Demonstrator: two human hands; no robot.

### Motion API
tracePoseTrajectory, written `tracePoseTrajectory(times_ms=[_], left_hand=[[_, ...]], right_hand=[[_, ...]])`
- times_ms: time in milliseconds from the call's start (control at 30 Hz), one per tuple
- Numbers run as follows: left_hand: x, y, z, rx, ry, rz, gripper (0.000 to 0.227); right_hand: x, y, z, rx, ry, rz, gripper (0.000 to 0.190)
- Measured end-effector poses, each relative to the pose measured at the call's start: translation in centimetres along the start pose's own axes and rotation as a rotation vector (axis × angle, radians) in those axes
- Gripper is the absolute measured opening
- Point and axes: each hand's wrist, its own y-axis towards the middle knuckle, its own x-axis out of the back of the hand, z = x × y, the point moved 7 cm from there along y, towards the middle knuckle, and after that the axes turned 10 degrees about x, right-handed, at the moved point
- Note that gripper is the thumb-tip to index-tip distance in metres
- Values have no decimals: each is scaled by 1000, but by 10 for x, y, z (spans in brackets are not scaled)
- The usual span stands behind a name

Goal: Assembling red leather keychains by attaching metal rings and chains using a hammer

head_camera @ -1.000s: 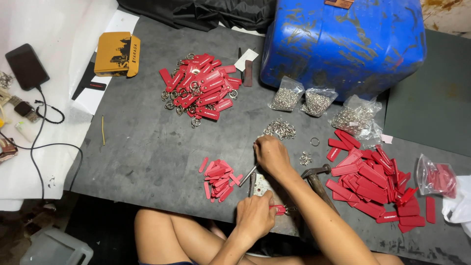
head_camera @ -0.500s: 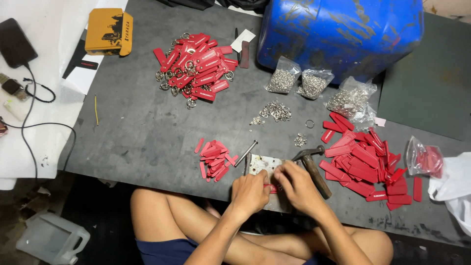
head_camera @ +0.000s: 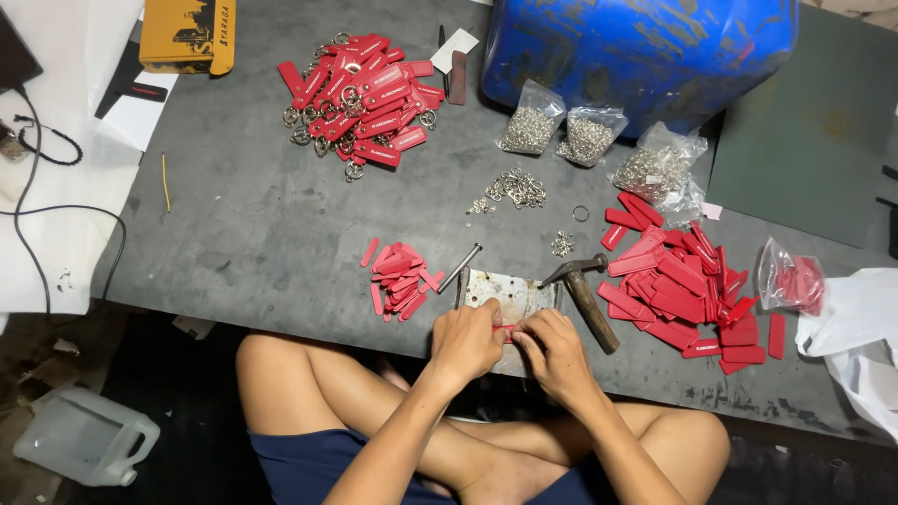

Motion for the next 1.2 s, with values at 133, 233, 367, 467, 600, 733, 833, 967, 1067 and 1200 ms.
tracePoseTrajectory(times_ms=[133,233,367,467,600,733,833,967,1067,1200], left_hand=[[1,-1,1,-4,-7,2,21],[0,0,0,-13,-7,-2,21],[5,-6,-3,-18,-2,-11,19],[7,-9,-6,-25,-16,-18,18],[-3,-3,0,-38,-18,0,17],[-4,-2,1,-49,-25,3,15],[-6,1,1,-69,-10,-11,15],[-11,0,0,-92,2,-31,15],[-13,-3,2,-104,18,-73,14],[-7,-12,-5,-129,23,-72,14]], right_hand=[[-2,2,2,0,-53,30,7],[-6,2,-8,-164,-83,138,8],[-8,9,-14,-382,-12,313,14],[-11,13,-24,-503,-17,439,21],[-16,22,-33,-482,-98,589,14],[-21,22,-31,-408,-153,599,13],[-19,25,-25,-301,-202,549,15],[-11,15,-27,-265,-60,435,15],[2,8,-14,-126,-10,238,14],[5,-8,-1,-5,-166,166,35]])
